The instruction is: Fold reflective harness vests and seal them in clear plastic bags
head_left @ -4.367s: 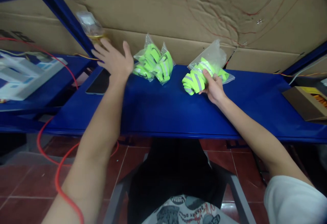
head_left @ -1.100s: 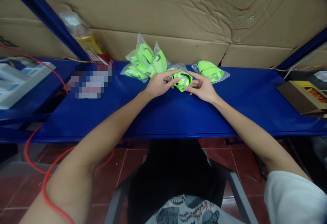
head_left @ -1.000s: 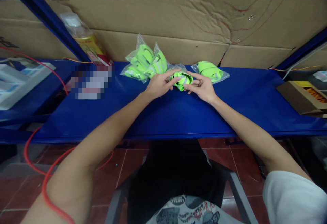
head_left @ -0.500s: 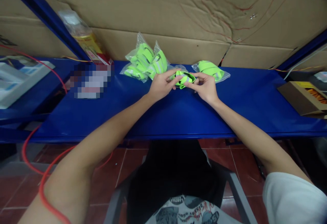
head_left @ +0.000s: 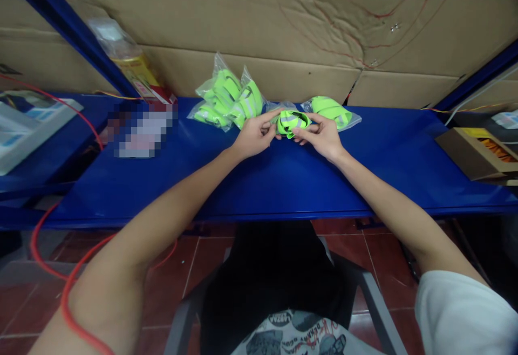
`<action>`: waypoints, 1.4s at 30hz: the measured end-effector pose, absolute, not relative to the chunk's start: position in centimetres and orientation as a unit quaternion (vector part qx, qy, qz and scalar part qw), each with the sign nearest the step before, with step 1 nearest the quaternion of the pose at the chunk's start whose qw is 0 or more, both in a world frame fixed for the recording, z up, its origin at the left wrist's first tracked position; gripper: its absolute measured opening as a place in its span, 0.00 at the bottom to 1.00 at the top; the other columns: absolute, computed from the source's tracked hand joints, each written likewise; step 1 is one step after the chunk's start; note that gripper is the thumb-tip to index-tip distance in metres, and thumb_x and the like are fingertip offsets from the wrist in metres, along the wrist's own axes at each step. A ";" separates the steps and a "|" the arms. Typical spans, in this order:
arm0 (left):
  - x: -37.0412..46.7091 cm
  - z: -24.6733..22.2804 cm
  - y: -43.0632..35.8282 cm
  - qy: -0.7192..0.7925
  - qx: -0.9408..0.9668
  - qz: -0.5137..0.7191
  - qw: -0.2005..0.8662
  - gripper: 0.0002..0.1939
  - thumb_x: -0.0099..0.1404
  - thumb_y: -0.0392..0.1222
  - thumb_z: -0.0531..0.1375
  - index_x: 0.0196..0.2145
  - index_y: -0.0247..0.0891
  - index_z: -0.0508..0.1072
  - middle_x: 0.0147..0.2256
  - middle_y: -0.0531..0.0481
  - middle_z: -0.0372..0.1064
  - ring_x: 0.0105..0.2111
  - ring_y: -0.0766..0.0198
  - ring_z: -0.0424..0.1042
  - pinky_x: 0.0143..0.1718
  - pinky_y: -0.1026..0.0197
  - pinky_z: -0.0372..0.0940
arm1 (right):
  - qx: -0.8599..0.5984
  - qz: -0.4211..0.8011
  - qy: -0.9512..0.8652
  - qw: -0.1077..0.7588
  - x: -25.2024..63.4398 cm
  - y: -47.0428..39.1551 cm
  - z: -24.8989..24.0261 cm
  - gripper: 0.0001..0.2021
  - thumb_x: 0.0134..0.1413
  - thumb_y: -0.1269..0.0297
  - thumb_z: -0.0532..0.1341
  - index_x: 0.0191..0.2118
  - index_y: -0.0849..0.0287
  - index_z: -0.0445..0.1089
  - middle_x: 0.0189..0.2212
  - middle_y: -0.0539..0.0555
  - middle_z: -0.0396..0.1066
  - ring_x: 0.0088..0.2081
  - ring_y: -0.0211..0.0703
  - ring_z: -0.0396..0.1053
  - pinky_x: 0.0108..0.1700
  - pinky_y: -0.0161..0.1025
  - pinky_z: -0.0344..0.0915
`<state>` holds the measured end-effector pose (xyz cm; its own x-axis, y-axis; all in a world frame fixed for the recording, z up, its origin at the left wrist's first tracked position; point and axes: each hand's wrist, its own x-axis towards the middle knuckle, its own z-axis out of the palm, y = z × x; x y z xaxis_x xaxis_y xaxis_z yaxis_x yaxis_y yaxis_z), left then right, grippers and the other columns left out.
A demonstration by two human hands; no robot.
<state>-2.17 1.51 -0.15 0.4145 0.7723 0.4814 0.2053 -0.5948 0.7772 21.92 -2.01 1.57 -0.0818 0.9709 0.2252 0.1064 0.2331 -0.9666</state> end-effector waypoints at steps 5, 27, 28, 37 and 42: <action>-2.0 0.1 1.2 0.358 0.785 0.439 0.249 0.30 0.72 0.40 0.62 0.70 0.39 0.77 0.28 0.50 0.82 0.30 0.55 0.84 0.35 0.57 0.77 | -0.449 0.432 -0.581 0.523 21.2 -2.1 1.3 0.43 0.36 0.39 0.85 0.55 0.58 0.75 0.27 0.50 0.82 0.30 0.46 0.83 0.32 0.40 0.82; -0.8 -0.1 0.2 0.405 0.759 0.470 0.196 0.33 0.63 0.35 0.66 0.67 0.43 0.80 0.24 0.55 0.76 0.24 0.60 0.72 0.30 0.56 0.69 | -0.447 0.517 -0.524 0.509 20.5 -3.1 1.7 0.45 0.34 0.42 0.87 0.51 0.51 0.63 0.31 0.50 0.84 0.33 0.44 0.84 0.31 0.35 0.81; -0.9 -0.1 0.3 0.404 0.754 0.476 0.202 0.33 0.63 0.35 0.66 0.67 0.43 0.80 0.24 0.55 0.76 0.23 0.61 0.71 0.30 0.57 0.69 | -0.436 0.534 -0.521 0.503 20.5 -3.3 1.9 0.45 0.34 0.44 0.87 0.52 0.51 0.63 0.32 0.50 0.85 0.35 0.45 0.85 0.32 0.36 0.81; -0.6 0.4 -0.2 0.358 0.750 0.485 0.273 0.34 0.66 0.36 0.67 0.70 0.45 0.77 0.20 0.60 0.62 0.21 0.66 0.63 0.32 0.57 0.71 | -0.438 0.522 -0.519 0.516 20.7 -3.1 1.7 0.46 0.30 0.40 0.87 0.47 0.49 0.60 0.30 0.47 0.85 0.28 0.41 0.81 0.33 0.39 0.83; -0.2 0.2 -0.4 0.345 0.748 0.474 0.311 0.35 0.70 0.41 0.68 0.73 0.48 0.73 0.21 0.60 0.62 0.23 0.63 0.70 0.34 0.54 0.73 | -0.475 0.468 -0.538 0.516 20.8 -2.9 1.6 0.41 0.37 0.36 0.84 0.44 0.48 0.58 0.25 0.45 0.80 0.21 0.41 0.76 0.23 0.37 0.76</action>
